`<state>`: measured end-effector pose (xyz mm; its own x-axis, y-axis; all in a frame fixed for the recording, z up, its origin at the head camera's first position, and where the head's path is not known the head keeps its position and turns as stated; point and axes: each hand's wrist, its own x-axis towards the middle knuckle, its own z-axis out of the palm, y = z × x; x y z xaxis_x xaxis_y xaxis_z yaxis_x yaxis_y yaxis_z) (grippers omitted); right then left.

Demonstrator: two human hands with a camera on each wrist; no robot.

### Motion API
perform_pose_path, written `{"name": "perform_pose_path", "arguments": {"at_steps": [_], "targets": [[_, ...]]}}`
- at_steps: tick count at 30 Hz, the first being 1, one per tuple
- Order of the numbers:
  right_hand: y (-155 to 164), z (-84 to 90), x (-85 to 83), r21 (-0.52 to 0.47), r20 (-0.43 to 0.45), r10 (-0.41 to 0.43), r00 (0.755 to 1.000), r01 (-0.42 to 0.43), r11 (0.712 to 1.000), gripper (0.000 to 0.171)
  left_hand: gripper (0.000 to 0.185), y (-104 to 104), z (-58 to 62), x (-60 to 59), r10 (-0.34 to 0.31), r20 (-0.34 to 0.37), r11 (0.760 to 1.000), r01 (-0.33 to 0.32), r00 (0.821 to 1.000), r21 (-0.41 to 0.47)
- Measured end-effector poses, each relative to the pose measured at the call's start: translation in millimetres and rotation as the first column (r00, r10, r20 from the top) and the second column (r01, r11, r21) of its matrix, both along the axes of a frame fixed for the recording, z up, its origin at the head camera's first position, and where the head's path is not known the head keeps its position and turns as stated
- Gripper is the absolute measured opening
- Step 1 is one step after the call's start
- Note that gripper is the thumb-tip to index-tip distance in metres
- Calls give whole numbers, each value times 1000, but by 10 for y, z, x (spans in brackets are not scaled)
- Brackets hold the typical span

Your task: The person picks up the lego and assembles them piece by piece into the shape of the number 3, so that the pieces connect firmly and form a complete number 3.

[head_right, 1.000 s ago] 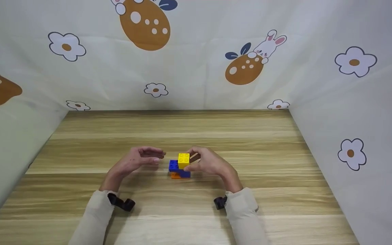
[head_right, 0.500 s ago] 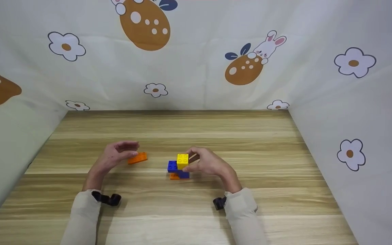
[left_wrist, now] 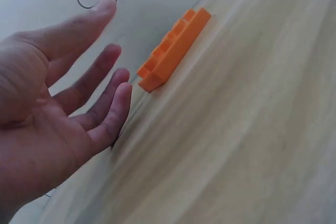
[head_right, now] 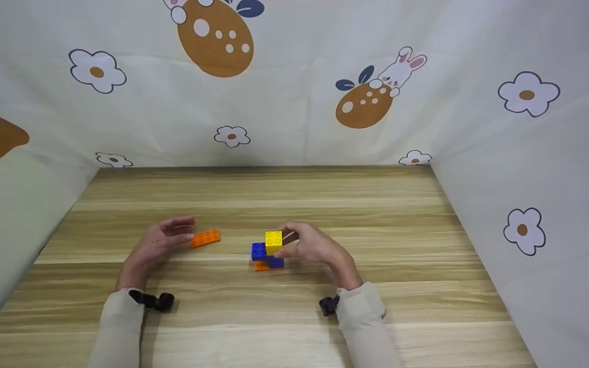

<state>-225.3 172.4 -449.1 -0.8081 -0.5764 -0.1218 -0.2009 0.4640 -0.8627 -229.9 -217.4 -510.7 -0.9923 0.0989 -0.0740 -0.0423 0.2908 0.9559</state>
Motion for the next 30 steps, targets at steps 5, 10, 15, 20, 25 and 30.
{"name": "perform_pose_path", "arguments": {"at_steps": [5,10,15,20,25,30], "targets": [[-13,-18,-5,0,-13,11,1000,-11,1000,44,54,-23,-41,7,-15,22,998,16,1000,-55],[-11,-26,-7,6,-20,11,1000,-11,1000,44,55,-3,-55,-1,-32,15,994,33,999,-103],[-19,-11,7,7,-15,5,1000,-4,1000,45,59,32,-33,-7,-40,33,988,44,999,-148],[-19,-9,12,0,-5,5,1000,-5,1000,46,58,58,-40,-16,-22,36,987,28,999,-156],[-3,-21,8,2,-22,3,1000,-3,1000,44,58,98,-35,-24,-4,41,987,10,999,-161],[11,-41,3,-2,-30,4,1000,-4,1000,44,52,127,-29,-31,29,47,985,-21,998,-173]]}}
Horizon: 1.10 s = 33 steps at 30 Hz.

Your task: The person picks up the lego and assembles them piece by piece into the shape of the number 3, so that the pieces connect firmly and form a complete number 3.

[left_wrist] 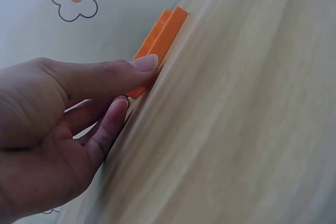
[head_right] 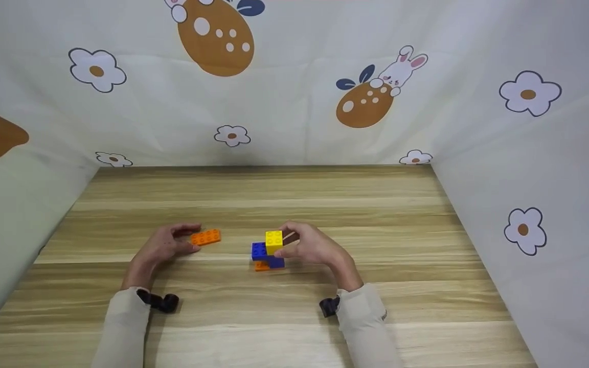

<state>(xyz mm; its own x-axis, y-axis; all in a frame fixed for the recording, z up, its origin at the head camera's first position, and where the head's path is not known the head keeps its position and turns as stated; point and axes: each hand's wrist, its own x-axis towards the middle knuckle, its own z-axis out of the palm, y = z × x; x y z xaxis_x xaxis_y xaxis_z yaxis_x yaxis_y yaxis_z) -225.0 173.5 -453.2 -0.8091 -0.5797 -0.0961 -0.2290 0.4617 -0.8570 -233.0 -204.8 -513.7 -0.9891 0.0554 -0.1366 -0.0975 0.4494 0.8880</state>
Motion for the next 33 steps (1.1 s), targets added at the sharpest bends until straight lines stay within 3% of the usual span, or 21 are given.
{"name": "perform_pose_path", "arguments": {"at_steps": [6,12,20,27,33], "targets": [[-8,7,3,-7,25,7,1000,-7,1000,44,42,18,2,-2,51,0,998,-51,999,-22],[-22,22,12,-9,29,3,1000,-3,1000,44,39,20,20,-1,60,-7,998,-60,998,-23],[-43,18,26,0,12,-27,1000,27,1000,45,40,-7,67,1,83,20,992,-84,996,92],[-49,12,15,1,-17,-48,999,48,999,42,38,113,297,32,94,83,977,-108,992,182],[-47,20,13,2,-18,-51,999,51,999,41,28,245,501,70,74,3,986,-73,997,149]]}}
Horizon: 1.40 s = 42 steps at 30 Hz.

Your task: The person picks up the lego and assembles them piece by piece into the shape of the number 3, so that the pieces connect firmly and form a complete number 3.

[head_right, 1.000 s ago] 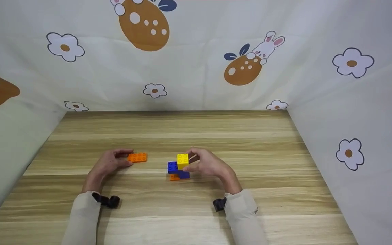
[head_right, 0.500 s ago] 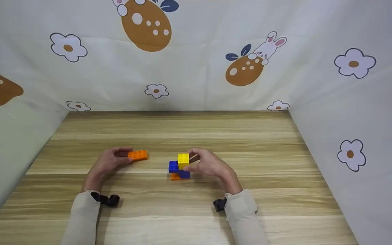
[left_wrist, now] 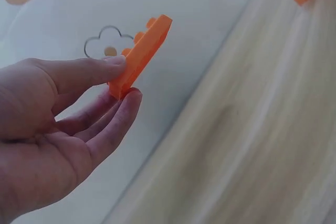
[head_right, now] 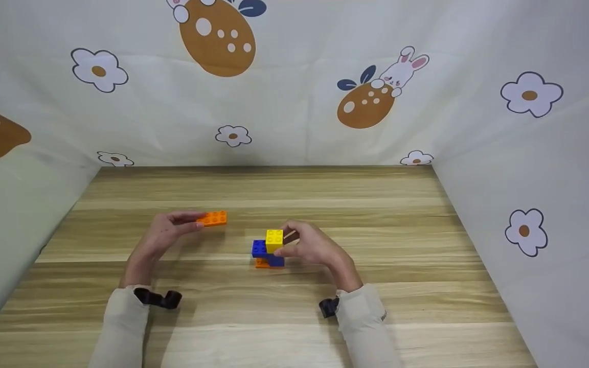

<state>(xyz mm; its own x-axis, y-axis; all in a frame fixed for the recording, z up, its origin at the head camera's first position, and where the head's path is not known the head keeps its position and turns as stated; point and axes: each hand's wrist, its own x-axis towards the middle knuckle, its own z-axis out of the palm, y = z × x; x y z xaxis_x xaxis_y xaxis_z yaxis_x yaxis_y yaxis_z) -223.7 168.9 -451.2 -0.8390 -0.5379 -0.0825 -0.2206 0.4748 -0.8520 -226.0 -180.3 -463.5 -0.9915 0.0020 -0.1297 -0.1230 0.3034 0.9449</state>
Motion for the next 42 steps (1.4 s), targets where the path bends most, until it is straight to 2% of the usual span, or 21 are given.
{"name": "perform_pose_path", "arguments": {"at_steps": [4,7,15,21,28,34,42], "targets": [[-1,-2,-1,-2,7,3,1000,-3,1000,42,31,91,82,25,-32,-82,997,38,996,69],[2,-5,1,3,12,-1,1000,1,1000,42,34,161,141,52,-42,-103,995,51,994,89],[23,-4,-1,7,12,0,1000,0,1000,41,39,325,294,114,-40,-107,985,57,993,161],[23,1,2,7,15,-2,1000,1,1000,42,37,468,365,177,-39,-131,983,62,991,175],[9,-6,-2,-7,9,7,1000,-7,1000,40,34,639,388,227,-46,-202,966,95,978,239],[4,3,6,-9,31,-1,1000,2,1000,40,35,803,333,244,-98,-235,945,164,967,284],[4,16,-4,2,31,8,999,-8,1000,42,36,986,265,273,-206,-181,945,244,962,217]]}}
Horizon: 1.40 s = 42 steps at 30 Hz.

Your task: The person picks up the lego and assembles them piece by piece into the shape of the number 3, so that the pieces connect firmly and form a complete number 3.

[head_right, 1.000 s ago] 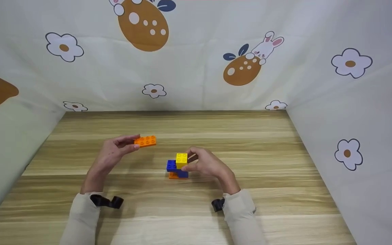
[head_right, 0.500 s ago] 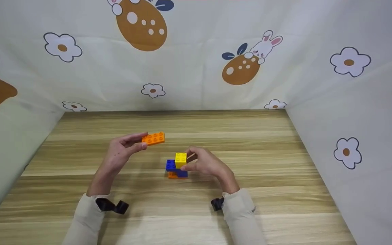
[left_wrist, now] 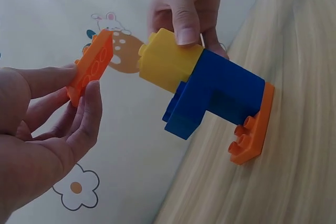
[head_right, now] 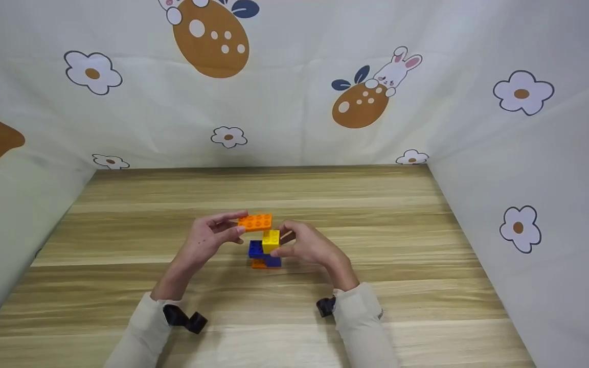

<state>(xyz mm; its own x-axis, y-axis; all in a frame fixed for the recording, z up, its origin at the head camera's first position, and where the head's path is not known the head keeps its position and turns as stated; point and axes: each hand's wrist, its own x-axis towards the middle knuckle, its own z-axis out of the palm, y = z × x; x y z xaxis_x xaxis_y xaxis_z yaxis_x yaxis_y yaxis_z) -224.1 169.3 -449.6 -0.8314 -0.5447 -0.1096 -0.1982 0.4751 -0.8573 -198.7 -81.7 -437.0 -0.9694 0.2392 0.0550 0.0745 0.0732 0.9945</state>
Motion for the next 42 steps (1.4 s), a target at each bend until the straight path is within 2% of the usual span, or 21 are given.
{"name": "perform_pose_path", "arguments": {"at_steps": [6,10,14,20,23,29,34,38,42], "targets": [[6,-13,-11,7,-5,8,1000,-8,1000,44,36,42,-64,-6,-54,30,997,55,998,-57],[8,-20,-13,16,-4,9,1000,-9,1000,43,37,44,-75,-10,-67,61,995,71,996,-76],[20,-8,-7,15,0,5,1000,-5,1000,43,37,56,-62,-16,-53,87,994,61,995,-89],[26,6,-3,-6,-10,1,1000,-1,1000,39,38,86,-72,-23,-48,31,995,51,998,-88],[20,-3,-4,-9,-17,7,1000,-7,1000,37,39,102,-103,-18,-39,27,994,41,999,-98],[1,-10,0,-13,-19,15,1000,-15,1000,38,40,150,-151,-15,24,75,994,-16,997,-104],[-13,8,7,-12,-18,16,1000,-17,1000,39,46,170,-145,-13,66,124,991,-51,990,-121],[-6,7,7,-15,-14,15,1000,-15,1000,41,43,169,-124,-8,66,137,991,-49,988,-127],[2,3,7,-12,-14,10,1000,-10,1000,39,38,174,-114,0,50,120,991,-35,992,-126]]}}
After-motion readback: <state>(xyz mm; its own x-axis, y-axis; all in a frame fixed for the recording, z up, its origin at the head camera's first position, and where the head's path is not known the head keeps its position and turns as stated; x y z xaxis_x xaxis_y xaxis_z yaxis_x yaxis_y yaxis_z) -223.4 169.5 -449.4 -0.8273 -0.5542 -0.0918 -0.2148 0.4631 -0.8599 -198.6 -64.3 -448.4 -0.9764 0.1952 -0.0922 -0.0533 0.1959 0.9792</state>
